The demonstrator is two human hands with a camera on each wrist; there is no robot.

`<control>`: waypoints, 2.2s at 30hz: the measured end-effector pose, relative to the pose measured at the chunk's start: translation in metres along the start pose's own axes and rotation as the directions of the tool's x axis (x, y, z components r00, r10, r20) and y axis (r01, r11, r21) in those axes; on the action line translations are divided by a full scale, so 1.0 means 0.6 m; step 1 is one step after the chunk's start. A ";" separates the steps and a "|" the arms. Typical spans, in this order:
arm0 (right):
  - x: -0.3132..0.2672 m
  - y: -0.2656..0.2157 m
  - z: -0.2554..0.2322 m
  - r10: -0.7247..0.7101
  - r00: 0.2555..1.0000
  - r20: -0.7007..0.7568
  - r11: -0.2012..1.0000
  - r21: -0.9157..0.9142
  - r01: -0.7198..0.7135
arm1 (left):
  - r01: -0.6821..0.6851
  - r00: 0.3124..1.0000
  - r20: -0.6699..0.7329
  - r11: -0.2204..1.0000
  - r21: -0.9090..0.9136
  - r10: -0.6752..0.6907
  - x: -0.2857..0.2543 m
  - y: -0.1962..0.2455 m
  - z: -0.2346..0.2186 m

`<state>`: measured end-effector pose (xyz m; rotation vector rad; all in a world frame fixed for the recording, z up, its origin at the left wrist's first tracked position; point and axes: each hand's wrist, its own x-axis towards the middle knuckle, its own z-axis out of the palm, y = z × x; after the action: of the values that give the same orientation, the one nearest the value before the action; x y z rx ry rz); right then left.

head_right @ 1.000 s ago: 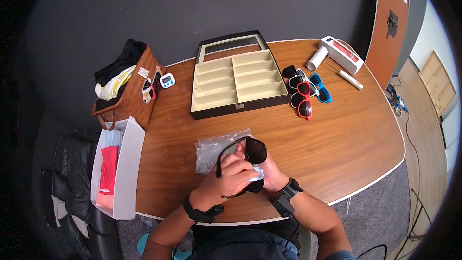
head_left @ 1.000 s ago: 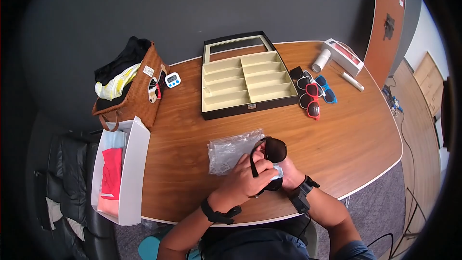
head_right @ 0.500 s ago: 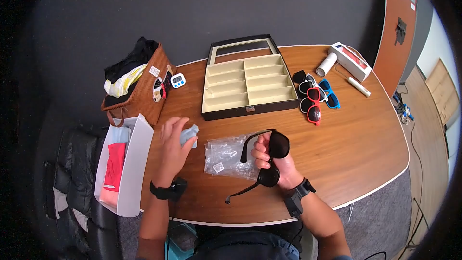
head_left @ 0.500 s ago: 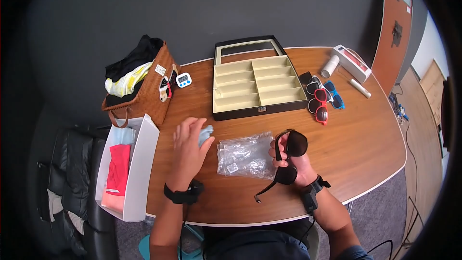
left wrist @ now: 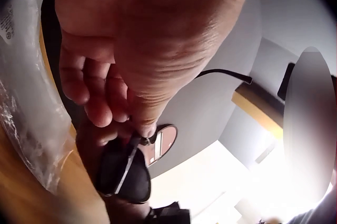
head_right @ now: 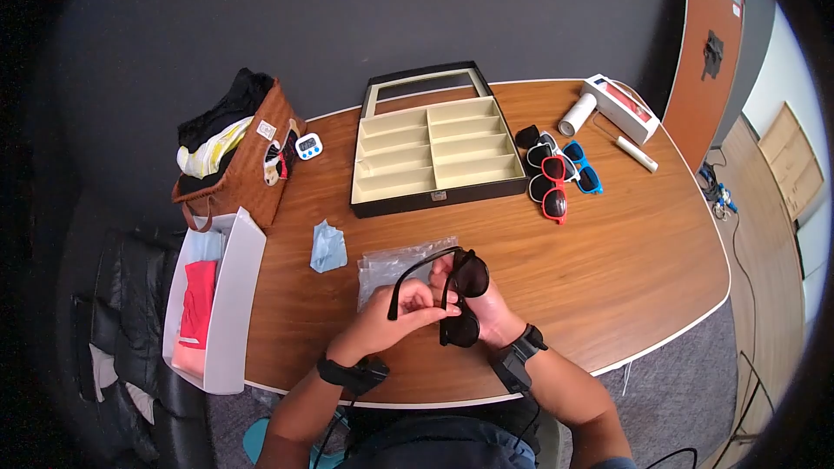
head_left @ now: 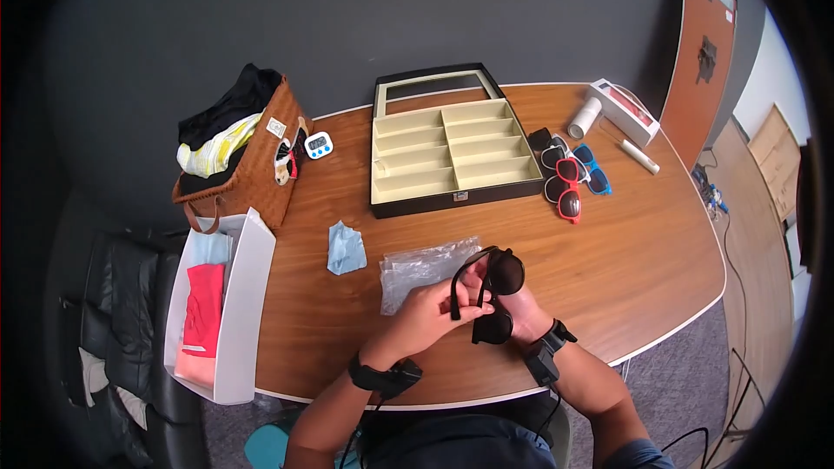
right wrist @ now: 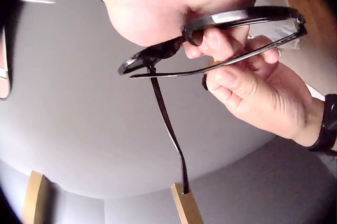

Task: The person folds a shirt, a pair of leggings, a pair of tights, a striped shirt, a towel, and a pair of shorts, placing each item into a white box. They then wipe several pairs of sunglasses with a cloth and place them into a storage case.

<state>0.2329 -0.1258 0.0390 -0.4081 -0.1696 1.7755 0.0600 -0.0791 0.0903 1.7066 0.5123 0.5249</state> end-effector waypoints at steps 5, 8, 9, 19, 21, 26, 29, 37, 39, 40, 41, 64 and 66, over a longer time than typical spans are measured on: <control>-0.008 0.002 0.012 0.063 0.994 0.092 0.998 0.016 -0.065 | 0.130 0.983 -0.075 0.929 -0.348 -0.166 -0.012 -0.003 -0.059; -0.015 0.013 0.015 0.067 0.998 -0.017 0.982 -0.177 -0.069 | 0.162 0.979 0.181 0.891 -0.423 -0.091 -0.025 0.041 -0.055; -0.016 0.017 0.014 0.065 0.997 -0.030 0.974 -0.215 -0.070 | 0.159 0.979 0.181 0.892 -0.424 -0.089 -0.025 0.045 -0.050; -0.009 0.025 0.000 0.032 0.999 -0.034 0.914 -0.404 -0.043 | 0.278 0.957 0.172 0.914 -0.295 -0.235 -0.022 0.020 -0.025; -0.022 0.016 0.006 0.095 0.994 0.049 0.949 -0.305 -0.075 | 0.185 0.980 0.136 0.907 -0.378 -0.143 -0.022 0.033 -0.042; -0.032 -0.024 0.027 0.147 0.896 0.419 0.958 -0.286 -0.024 | 0.031 0.999 0.053 0.903 -0.429 -0.009 -0.004 0.040 -0.049; -0.039 -0.045 0.032 0.093 0.936 0.339 0.938 -0.345 0.032 | 0.038 0.999 -0.006 0.917 -0.396 -0.043 0.012 0.041 -0.036; -0.121 -0.121 -0.014 -0.290 0.956 -0.047 0.752 -0.629 0.197 | 0.070 0.996 -0.080 0.845 0.530 -0.032 0.019 -0.027 0.041; -0.142 -0.121 -0.034 -0.330 0.940 -0.082 0.645 -0.747 0.161 | 0.057 0.996 -0.084 0.817 0.573 -0.011 0.022 -0.028 0.067; -0.150 -0.119 -0.040 -0.370 0.923 -0.107 0.525 -0.844 0.113 | 0.059 0.997 -0.080 0.725 0.686 -0.006 0.025 -0.032 0.077; -0.160 -0.117 -0.038 -0.383 0.903 -0.195 0.468 -0.884 0.008 | 0.059 0.997 -0.075 0.618 0.784 0.000 0.028 -0.038 0.085; -0.176 -0.100 -0.079 -0.432 0.898 -0.082 0.284 -0.958 0.050 | 0.129 0.991 -0.081 0.569 0.813 -0.109 0.038 -0.079 0.083; -0.178 -0.101 -0.072 -0.438 0.895 -0.090 0.256 -0.966 0.028 | 0.078 0.997 -0.042 0.638 0.766 -0.071 0.035 -0.082 0.074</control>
<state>0.3241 -0.2183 0.0384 -1.5004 -1.0478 1.0388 0.1007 -0.0924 0.0352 2.4905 0.8994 0.2455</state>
